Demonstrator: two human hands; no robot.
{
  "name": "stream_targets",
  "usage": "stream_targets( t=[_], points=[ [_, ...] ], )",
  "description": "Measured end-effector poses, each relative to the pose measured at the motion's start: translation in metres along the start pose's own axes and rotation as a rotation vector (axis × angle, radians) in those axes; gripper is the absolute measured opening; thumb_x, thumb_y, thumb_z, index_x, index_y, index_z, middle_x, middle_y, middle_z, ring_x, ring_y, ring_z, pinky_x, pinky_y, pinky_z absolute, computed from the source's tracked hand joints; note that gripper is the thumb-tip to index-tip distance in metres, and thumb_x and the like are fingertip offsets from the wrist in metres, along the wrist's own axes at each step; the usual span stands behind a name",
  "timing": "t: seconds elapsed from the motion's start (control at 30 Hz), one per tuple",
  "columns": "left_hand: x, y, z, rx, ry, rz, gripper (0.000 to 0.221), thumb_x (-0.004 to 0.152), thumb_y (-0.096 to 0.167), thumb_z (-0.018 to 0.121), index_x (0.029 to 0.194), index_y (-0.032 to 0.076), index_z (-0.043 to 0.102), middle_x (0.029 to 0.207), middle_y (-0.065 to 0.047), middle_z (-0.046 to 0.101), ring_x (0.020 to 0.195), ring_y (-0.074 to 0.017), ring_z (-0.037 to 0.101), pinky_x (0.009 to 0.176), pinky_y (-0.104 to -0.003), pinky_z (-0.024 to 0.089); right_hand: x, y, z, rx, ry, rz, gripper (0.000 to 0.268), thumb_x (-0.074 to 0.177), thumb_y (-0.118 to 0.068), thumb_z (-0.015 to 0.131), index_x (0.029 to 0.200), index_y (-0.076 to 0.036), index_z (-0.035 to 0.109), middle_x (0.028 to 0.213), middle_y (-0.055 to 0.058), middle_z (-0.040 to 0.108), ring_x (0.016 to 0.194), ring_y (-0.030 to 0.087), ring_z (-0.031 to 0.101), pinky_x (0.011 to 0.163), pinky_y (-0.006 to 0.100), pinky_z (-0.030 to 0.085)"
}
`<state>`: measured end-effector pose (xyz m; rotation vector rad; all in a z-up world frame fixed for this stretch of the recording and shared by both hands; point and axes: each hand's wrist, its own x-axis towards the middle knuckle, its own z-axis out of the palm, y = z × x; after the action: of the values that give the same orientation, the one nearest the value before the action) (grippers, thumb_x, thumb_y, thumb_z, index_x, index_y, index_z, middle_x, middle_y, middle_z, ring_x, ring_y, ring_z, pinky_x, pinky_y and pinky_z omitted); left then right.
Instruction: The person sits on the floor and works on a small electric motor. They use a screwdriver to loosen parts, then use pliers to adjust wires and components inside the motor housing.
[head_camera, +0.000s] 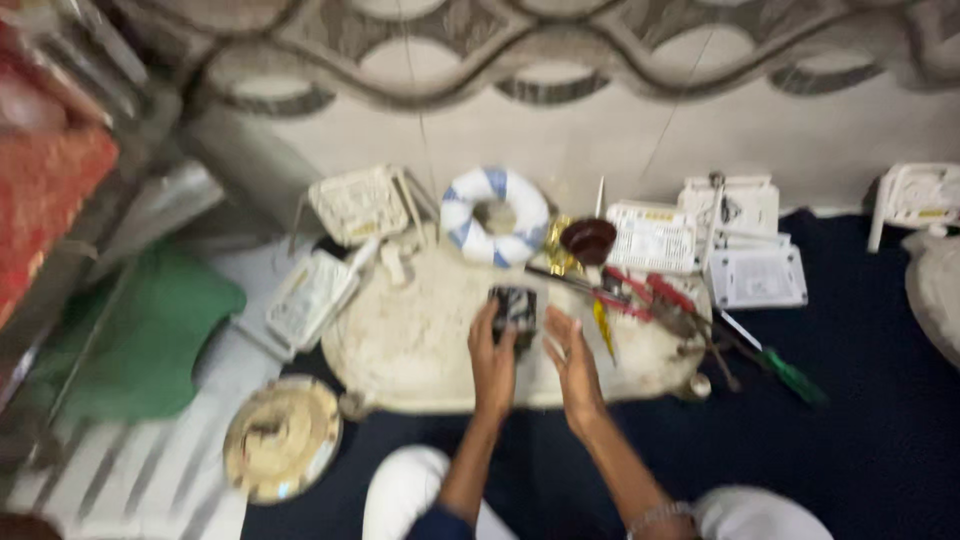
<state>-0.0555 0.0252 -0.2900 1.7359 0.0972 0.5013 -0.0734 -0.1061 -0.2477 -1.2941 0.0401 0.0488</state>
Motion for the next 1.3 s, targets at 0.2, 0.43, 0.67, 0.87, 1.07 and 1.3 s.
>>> stream_targets(
  t=[0.2, 0.43, 0.67, 0.87, 1.07, 1.3],
  points=[
    [0.009, -0.001, 0.012, 0.409, 0.043, 0.033, 0.060, 0.087, 0.022, 0.076, 0.141, 0.004, 0.056, 0.140, -0.021, 0.052, 0.130, -0.0404, 0.047, 0.110, -0.046, 0.038, 0.007, -0.002, -0.003, 0.026, 0.017, 0.092, 0.072, 0.105, -0.054, 0.021, 0.153, -0.004, 0.041, 0.161, 0.014, 0.042, 0.151, 0.027, 0.037, 0.122, 0.042, 0.031],
    [-0.002, 0.015, -0.002, 0.342, 0.107, -0.007, 0.043, 0.077, 0.019, 0.083, 0.112, 0.004, 0.063, 0.117, -0.017, 0.058, 0.115, -0.0372, 0.055, 0.101, -0.045, 0.045, 0.006, 0.001, -0.004, 0.022, 0.030, 0.100, 0.072, 0.105, -0.054, 0.022, 0.153, -0.003, 0.041, 0.162, 0.012, 0.040, 0.151, 0.027, 0.037, 0.122, 0.042, 0.032],
    [-0.014, 0.006, -0.010, 0.256, 0.096, 0.051, 0.040, 0.070, 0.013, 0.088, 0.100, 0.004, 0.062, 0.125, -0.021, 0.055, 0.121, -0.0389, 0.054, 0.103, -0.044, 0.046, 0.004, 0.002, 0.000, -0.024, 0.021, 0.111, 0.073, 0.105, -0.056, 0.023, 0.153, -0.004, 0.041, 0.162, 0.012, 0.041, 0.151, 0.027, 0.037, 0.122, 0.041, 0.032],
    [-0.029, 0.004, -0.014, 0.275, 0.043, 0.080, 0.042, 0.064, 0.011, 0.092, 0.088, 0.005, 0.058, 0.136, -0.021, 0.057, 0.123, -0.0390, 0.054, 0.103, -0.045, 0.045, 0.002, 0.005, -0.004, -0.109, 0.011, 0.134, 0.072, 0.103, -0.057, 0.026, 0.154, -0.007, 0.040, 0.163, 0.009, 0.040, 0.151, 0.025, 0.035, 0.121, 0.041, 0.030],
    [-0.023, 0.005, -0.019, 0.279, 0.001, 0.032, 0.058, 0.060, 0.014, 0.095, 0.102, 0.004, 0.055, 0.130, -0.016, 0.058, 0.119, -0.0362, 0.054, 0.102, -0.043, 0.045, 0.002, 0.010, -0.003, -0.208, 0.002, 0.184, 0.065, 0.101, -0.052, 0.041, 0.154, -0.015, 0.042, 0.162, 0.007, 0.042, 0.149, 0.024, 0.039, 0.118, 0.042, 0.035],
    [-0.012, 0.004, -0.017, 0.444, -0.157, -0.111, 0.115, 0.056, 0.024, 0.097, 0.150, 0.001, 0.034, 0.133, -0.015, 0.047, 0.124, -0.0361, 0.045, 0.103, -0.042, 0.044, 0.002, 0.017, -0.008, -0.404, -0.002, 0.287, 0.062, 0.100, -0.043, 0.049, 0.158, -0.027, 0.035, 0.160, 0.012, 0.043, 0.147, 0.026, 0.042, 0.116, 0.041, 0.035]
  ],
)
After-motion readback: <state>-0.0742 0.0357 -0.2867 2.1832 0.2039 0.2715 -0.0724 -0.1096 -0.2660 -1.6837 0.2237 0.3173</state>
